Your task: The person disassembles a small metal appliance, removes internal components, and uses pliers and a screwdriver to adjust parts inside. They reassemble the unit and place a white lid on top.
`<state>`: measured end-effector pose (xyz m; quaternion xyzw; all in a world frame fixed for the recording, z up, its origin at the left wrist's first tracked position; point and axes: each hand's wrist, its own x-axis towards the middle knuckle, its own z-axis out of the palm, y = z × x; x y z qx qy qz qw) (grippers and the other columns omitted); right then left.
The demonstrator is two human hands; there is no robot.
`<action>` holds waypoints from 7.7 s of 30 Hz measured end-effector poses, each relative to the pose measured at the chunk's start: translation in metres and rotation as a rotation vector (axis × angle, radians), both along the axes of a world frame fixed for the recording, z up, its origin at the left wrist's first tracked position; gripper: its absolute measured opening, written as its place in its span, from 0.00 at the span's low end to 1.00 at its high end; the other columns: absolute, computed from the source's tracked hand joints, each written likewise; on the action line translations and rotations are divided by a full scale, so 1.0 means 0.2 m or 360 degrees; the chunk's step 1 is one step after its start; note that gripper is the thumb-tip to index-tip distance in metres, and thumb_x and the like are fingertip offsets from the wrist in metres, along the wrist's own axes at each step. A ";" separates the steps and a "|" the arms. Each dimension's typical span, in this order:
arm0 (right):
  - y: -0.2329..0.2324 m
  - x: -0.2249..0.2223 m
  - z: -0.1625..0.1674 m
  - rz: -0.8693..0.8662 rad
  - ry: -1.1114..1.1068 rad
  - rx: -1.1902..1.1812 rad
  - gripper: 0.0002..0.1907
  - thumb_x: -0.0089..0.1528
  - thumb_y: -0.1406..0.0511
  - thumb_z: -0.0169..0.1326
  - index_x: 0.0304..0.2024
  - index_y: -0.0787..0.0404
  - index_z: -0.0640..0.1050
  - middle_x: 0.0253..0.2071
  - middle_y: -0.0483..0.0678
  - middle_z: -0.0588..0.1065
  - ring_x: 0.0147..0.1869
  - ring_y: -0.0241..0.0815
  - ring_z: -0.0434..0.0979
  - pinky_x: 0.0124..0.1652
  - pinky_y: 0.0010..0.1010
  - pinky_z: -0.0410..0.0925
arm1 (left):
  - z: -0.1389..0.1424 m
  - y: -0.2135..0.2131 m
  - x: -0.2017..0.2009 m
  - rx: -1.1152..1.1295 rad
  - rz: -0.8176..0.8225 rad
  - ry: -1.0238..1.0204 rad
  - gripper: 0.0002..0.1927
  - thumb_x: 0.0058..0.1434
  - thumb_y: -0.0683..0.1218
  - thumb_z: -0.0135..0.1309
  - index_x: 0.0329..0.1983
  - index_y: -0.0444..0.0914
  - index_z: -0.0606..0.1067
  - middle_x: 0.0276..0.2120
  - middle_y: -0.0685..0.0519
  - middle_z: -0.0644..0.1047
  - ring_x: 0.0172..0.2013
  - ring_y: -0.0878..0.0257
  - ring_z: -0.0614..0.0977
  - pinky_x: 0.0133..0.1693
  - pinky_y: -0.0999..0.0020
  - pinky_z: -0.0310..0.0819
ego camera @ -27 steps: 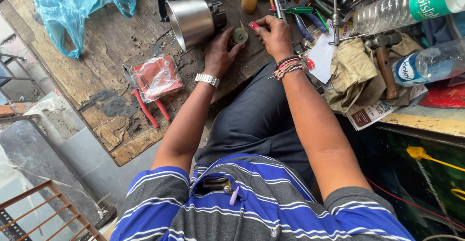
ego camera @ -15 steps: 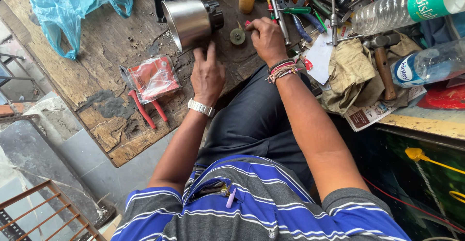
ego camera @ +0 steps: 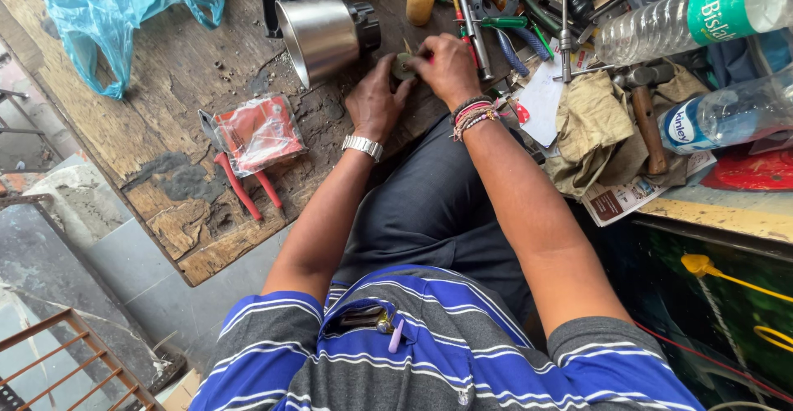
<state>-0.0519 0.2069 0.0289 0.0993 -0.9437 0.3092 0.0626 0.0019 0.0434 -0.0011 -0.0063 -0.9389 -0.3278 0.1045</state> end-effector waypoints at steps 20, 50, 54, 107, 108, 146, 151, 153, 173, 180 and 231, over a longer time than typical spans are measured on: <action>0.10 0.12 0.09 0.0001 -0.0219 -0.0403 0.07 0.62 0.68 0.63 0.43 0.59 0.84 0.39 0.51 0.81 0.42 0.43 0.84 0.43 0.32 0.75 | 0.00 0.05 -0.03 0.0163 -0.0026 -0.0290 0.30 0.53 0.61 0.68 0.58 0.54 0.74 0.29 0.57 0.83 0.30 0.59 0.85 0.31 0.60 0.78; 0.17 0.18 0.12 0.0249 -0.0083 -0.0292 0.08 0.60 0.69 0.64 0.43 0.60 0.85 0.37 0.51 0.79 0.41 0.48 0.81 0.41 0.37 0.73 | 0.07 0.10 0.00 0.0244 -0.0100 -0.0374 0.30 0.52 0.57 0.69 0.59 0.55 0.75 0.34 0.55 0.84 0.35 0.59 0.86 0.36 0.61 0.80; 0.18 0.17 0.12 0.0169 -0.0081 -0.0365 0.08 0.62 0.69 0.62 0.45 0.62 0.84 0.39 0.52 0.80 0.43 0.47 0.83 0.43 0.36 0.74 | 0.07 0.09 -0.02 0.0273 -0.0160 -0.0437 0.32 0.52 0.58 0.70 0.61 0.57 0.75 0.38 0.55 0.84 0.37 0.60 0.86 0.39 0.61 0.80; 0.12 0.11 0.05 0.0337 -0.0063 -0.0276 0.10 0.61 0.72 0.59 0.45 0.62 0.83 0.39 0.55 0.79 0.46 0.54 0.81 0.45 0.40 0.73 | 0.09 -0.02 -0.06 0.0233 -0.0158 -0.0449 0.32 0.51 0.59 0.69 0.60 0.57 0.76 0.33 0.54 0.83 0.34 0.59 0.85 0.36 0.60 0.79; 0.12 0.11 0.06 0.0338 -0.0076 -0.0284 0.10 0.62 0.72 0.59 0.46 0.62 0.83 0.40 0.56 0.80 0.46 0.54 0.81 0.46 0.40 0.73 | 0.08 -0.01 -0.06 0.0223 -0.0148 -0.0446 0.31 0.51 0.60 0.69 0.60 0.57 0.76 0.33 0.54 0.83 0.34 0.58 0.85 0.36 0.60 0.79; 0.17 0.12 0.11 -0.0021 -0.0319 -0.0197 0.06 0.62 0.69 0.60 0.42 0.61 0.82 0.40 0.51 0.82 0.45 0.47 0.84 0.45 0.36 0.75 | 0.07 0.02 -0.10 0.0166 -0.0313 -0.0381 0.31 0.55 0.62 0.66 0.62 0.57 0.74 0.43 0.52 0.84 0.40 0.55 0.86 0.41 0.57 0.80; 0.14 0.12 0.11 -0.0010 -0.0351 -0.0129 0.06 0.63 0.69 0.60 0.42 0.61 0.82 0.43 0.50 0.81 0.46 0.46 0.83 0.46 0.37 0.75 | 0.07 0.02 -0.11 0.0186 -0.0316 -0.0472 0.32 0.54 0.62 0.67 0.63 0.58 0.74 0.47 0.54 0.83 0.41 0.58 0.86 0.42 0.59 0.80; 0.14 0.12 0.10 0.0009 -0.0300 -0.0135 0.06 0.62 0.70 0.60 0.42 0.62 0.82 0.43 0.51 0.81 0.46 0.47 0.83 0.45 0.37 0.75 | 0.07 0.01 -0.11 0.0179 -0.0323 -0.0397 0.32 0.54 0.62 0.68 0.62 0.57 0.74 0.47 0.53 0.83 0.42 0.58 0.86 0.42 0.59 0.80; 0.14 0.07 0.01 0.0292 -0.0074 -0.0094 0.07 0.59 0.77 0.59 0.38 0.63 0.79 0.39 0.53 0.77 0.47 0.54 0.79 0.45 0.44 0.72 | 0.06 -0.05 -0.11 0.0298 -0.0450 -0.0382 0.32 0.56 0.57 0.68 0.64 0.55 0.74 0.48 0.50 0.83 0.40 0.57 0.86 0.42 0.61 0.78; 0.12 0.10 0.07 0.0209 -0.0149 -0.0127 0.04 0.60 0.72 0.60 0.38 0.64 0.80 0.40 0.55 0.79 0.46 0.54 0.80 0.44 0.43 0.72 | 0.01 -0.03 -0.14 0.0287 -0.0460 -0.0335 0.33 0.56 0.58 0.67 0.65 0.55 0.73 0.46 0.52 0.83 0.38 0.57 0.86 0.39 0.60 0.80; 0.23 0.17 0.05 0.0038 -0.0476 -0.0455 0.07 0.60 0.68 0.65 0.40 0.62 0.84 0.42 0.49 0.80 0.46 0.41 0.83 0.47 0.31 0.75 | 0.00 0.14 0.02 -0.0019 -0.0137 -0.0006 0.25 0.57 0.60 0.66 0.53 0.47 0.76 0.28 0.48 0.83 0.28 0.51 0.85 0.25 0.56 0.78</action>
